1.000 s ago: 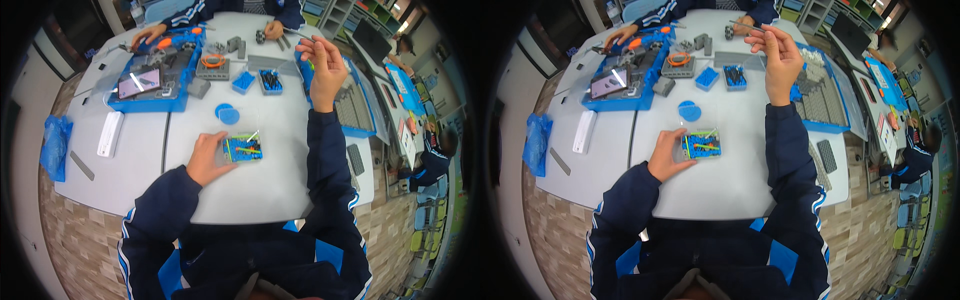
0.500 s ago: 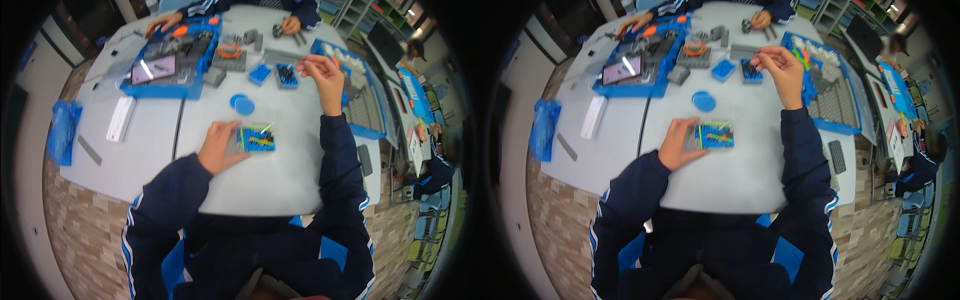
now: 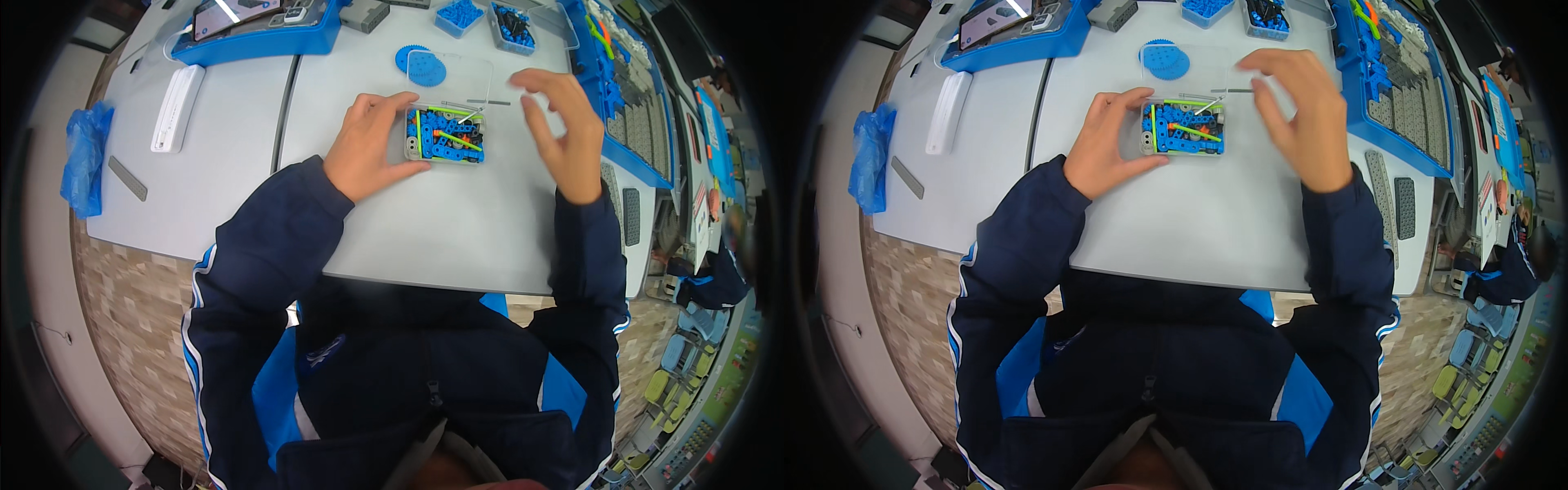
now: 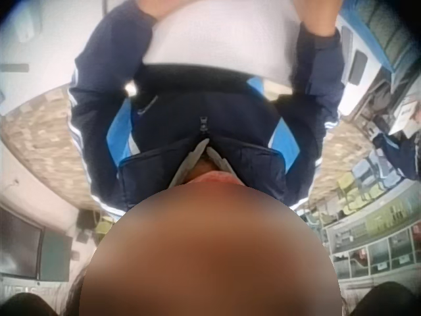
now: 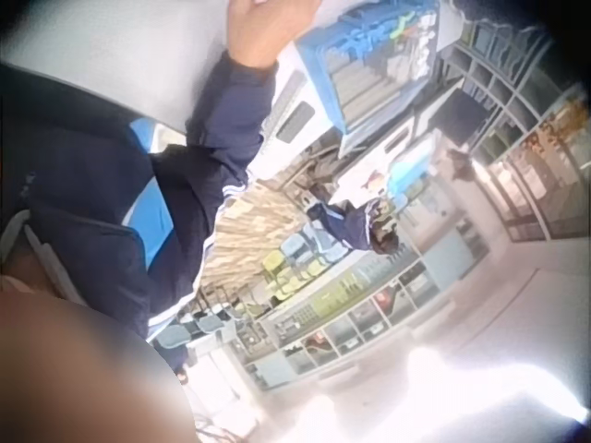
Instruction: The person assembles a structure using gray and white interlocking building blocks. They connect long gray beams to a white central hub, repeatedly adjusting the alignment and orientation of the pieces. The person also briefly interacts with a tablet and opens a small container of colorful pins.
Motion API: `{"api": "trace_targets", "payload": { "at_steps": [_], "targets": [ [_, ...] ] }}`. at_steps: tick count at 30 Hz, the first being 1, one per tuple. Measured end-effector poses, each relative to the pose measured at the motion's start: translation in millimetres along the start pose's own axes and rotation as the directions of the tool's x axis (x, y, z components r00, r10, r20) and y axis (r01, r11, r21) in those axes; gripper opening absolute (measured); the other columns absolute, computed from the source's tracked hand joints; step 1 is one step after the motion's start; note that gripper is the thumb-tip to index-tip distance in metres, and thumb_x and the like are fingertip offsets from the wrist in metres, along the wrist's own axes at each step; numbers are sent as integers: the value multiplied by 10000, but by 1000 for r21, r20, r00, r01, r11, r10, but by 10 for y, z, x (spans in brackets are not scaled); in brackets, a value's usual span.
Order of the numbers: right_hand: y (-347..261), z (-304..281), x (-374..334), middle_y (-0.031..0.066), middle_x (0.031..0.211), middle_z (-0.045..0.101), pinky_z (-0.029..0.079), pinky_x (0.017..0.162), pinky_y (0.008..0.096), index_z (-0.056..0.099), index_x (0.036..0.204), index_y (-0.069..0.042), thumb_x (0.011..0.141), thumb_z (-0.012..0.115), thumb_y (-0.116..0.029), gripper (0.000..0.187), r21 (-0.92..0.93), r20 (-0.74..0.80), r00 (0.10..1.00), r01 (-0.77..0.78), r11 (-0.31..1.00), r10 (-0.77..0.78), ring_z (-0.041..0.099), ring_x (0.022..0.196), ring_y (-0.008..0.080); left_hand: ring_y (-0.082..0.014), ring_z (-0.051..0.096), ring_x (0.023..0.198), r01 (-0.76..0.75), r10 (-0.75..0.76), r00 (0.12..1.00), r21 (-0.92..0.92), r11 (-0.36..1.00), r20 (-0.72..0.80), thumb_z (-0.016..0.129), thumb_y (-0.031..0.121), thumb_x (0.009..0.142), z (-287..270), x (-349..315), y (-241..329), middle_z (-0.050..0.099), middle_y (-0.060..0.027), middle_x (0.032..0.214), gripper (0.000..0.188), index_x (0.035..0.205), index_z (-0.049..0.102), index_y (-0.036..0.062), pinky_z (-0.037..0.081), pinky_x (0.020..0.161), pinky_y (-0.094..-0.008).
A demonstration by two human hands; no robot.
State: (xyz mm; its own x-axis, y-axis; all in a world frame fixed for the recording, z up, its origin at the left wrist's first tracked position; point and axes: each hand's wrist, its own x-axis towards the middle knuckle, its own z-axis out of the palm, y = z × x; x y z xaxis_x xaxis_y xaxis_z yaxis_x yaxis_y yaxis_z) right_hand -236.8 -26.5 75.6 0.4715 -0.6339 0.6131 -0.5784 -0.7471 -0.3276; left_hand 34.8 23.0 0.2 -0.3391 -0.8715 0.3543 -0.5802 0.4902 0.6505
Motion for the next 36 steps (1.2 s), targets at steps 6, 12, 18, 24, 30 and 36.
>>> {"api": "trace_targets", "payload": {
  "at_steps": [6, 12, 18, 24, 30, 36],
  "targets": [
    [-454, 185, -107, 77, 971, 591, 480, 759, 392, 690, 850, -56, 678, 717, -14, 179, 136, 262, 943, 174, 975, -205, 566, 877, 301, -294, 514, 1185, -15, 15, 1000, 21, 1000, 1, 896, 205, 695, -18, -17, -7, 534, -142, 1216, 871, 1430, 446, 80, 447, 1043, -396],
    [-361, 196, -185, 68, 907, 565, 465, 708, 375, 695, 843, -50, 664, 738, -24, 186, 164, 223, 953, 170, 972, -204, 565, 852, 268, -306, 487, 1177, 1, -1, 1000, -4, 1000, -11, 882, 256, 705, 3, -7, -14, 624, -136, 1199, 836, 1397, 461, 46, 416, 1019, -405],
    [-319, 262, -222, 53, 865, 566, 450, 654, 363, 708, 884, -43, 666, 772, -54, 227, 42, 244, 943, 225, 974, -228, 563, 807, 251, -302, 494, 1163, -5, 5, 1000, 8, 1000, -12, 887, 261, 700, 11, -2, -21, 627, -136, 1192, 840, 1394, 464, 47, 418, 1018, -402],
    [-263, 337, -236, 47, 848, 556, 454, 632, 342, 719, 963, -38, 682, 778, -55, 288, -30, 206, 954, 227, 973, -216, 551, 782, 234, -302, 492, 1155, -4, 4, 1000, -14, 1000, -18, 887, 263, 702, 9, -9, -25, 608, -132, 1200, 836, 1390, 465, 48, 422, 1008, -396],
    [-197, 328, -193, 52, 826, 554, 460, 598, 315, 726, 951, -44, 696, 741, -14, 257, 47, 168, 979, 105, 993, -111, 552, 755, 215, -302, 490, 1150, -23, 23, 1000, 21, 1000, -11, 880, 258, 713, 23, -12, -40, 604, -129, 1193, 819, 1389, 466, 55, 417, 1005, -400],
    [-227, 271, -213, 63, 776, 543, 449, 578, 326, 705, 824, -31, 664, 699, 0, 163, 158, 225, 962, 120, 980, -154, 540, 700, 232, -299, 490, 1143, -28, 28, 1000, 8, 1000, -8, 873, 268, 722, 26, -10, -44, 609, -126, 1176, 811, 1394, 465, 66, 397, 1005, -405]
  ]
}}
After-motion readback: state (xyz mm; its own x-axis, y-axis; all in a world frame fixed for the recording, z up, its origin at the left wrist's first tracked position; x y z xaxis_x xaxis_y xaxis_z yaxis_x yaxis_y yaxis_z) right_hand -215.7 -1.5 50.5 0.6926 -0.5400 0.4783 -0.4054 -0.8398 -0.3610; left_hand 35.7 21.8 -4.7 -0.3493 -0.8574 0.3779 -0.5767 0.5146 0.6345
